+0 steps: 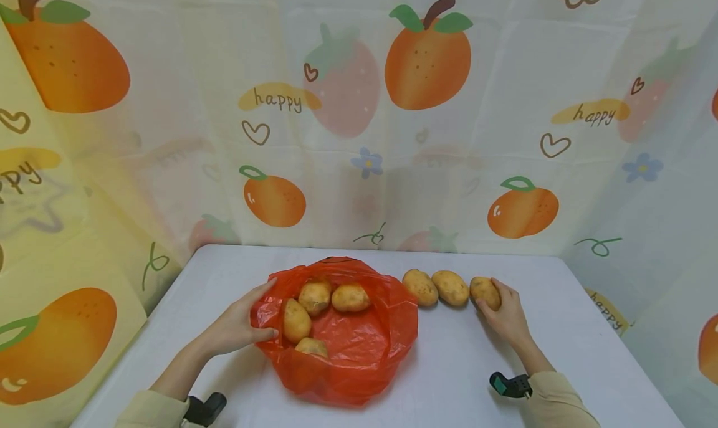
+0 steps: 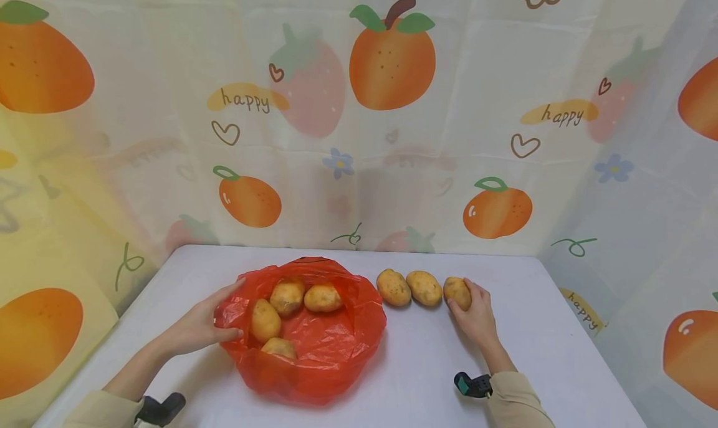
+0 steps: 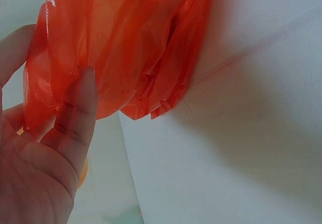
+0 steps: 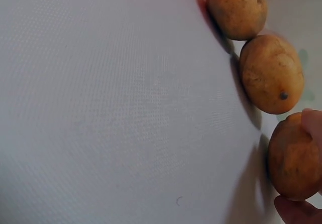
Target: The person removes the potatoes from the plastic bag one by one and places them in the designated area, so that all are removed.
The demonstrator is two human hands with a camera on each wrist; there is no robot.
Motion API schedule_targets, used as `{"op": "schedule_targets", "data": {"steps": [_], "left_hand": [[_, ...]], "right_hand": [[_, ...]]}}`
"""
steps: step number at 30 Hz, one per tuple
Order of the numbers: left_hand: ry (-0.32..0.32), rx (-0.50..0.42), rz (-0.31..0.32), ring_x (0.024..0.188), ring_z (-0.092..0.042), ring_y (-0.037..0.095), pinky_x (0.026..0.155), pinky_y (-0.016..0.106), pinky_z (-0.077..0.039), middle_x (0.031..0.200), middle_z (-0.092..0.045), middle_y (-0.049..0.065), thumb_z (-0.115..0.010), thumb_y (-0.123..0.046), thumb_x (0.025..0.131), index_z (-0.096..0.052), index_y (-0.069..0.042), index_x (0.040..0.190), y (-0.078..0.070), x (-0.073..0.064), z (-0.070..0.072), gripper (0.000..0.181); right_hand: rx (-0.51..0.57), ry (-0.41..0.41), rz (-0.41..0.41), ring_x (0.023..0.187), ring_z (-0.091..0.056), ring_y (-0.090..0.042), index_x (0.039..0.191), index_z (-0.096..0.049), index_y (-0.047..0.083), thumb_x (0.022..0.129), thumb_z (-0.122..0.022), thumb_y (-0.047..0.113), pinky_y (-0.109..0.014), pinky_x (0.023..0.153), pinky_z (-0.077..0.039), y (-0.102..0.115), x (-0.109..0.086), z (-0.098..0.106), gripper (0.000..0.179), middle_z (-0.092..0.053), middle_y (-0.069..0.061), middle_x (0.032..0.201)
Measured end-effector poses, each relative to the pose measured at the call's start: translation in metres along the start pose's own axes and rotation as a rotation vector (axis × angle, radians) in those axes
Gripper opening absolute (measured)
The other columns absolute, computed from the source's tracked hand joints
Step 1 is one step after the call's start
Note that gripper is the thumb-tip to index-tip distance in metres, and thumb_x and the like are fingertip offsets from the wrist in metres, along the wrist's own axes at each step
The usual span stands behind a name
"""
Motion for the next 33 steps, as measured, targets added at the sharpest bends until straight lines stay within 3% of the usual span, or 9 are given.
{"op": "schedule_targets", "data": {"steps": [12,19,33], "left_hand": [[-0.001,0.011,-0.008,0.124,-0.039,0.041,0.083,0.042,-0.053,0.145,-0.03,0.018,-0.078,-0.022,0.071,-0.025,-0.014,0.146,-0.0007,-0.0007,-0.0001,0.092],[-0.001,-0.006,0.018,0.125,-0.039,0.039,0.083,0.042,-0.053,0.146,-0.03,0.016,-0.078,-0.021,0.071,-0.025,-0.017,0.146,0.0013,-0.0008,-0.0002,0.092],[0.004,-0.001,0.001,0.124,-0.039,0.041,0.081,0.041,-0.054,0.146,-0.03,0.018,-0.078,-0.022,0.072,-0.025,-0.015,0.146,-0.0012,-0.0012,-0.0001,0.092]], "right_hand": [[0.006,0.026,-0.027,0.123,-0.03,-0.049,0.137,-0.031,-0.009,0.089,-0.058,0.023,-0.061,0.1,-0.028,0.0035,-0.0022,-0.0018,0.064,-0.032,-0.038,0.133],[0.0,0.045,-0.031,0.124,-0.029,-0.049,0.138,-0.028,-0.009,0.091,-0.055,0.028,-0.061,0.1,-0.027,0.0033,-0.0016,-0.0029,0.065,-0.031,-0.037,0.134],[0.009,0.034,-0.006,0.124,-0.029,-0.05,0.139,-0.027,-0.01,0.09,-0.055,0.029,-0.061,0.1,-0.027,-0.0008,0.0009,-0.0027,0.068,-0.03,-0.038,0.134]]}}
Point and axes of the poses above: each hand's wrist, its own x-axis towards the middle knuckle, its own z-axis out of the back of the hand, y = z × x, the point moved 10 cm from there along x, towards the middle knuckle
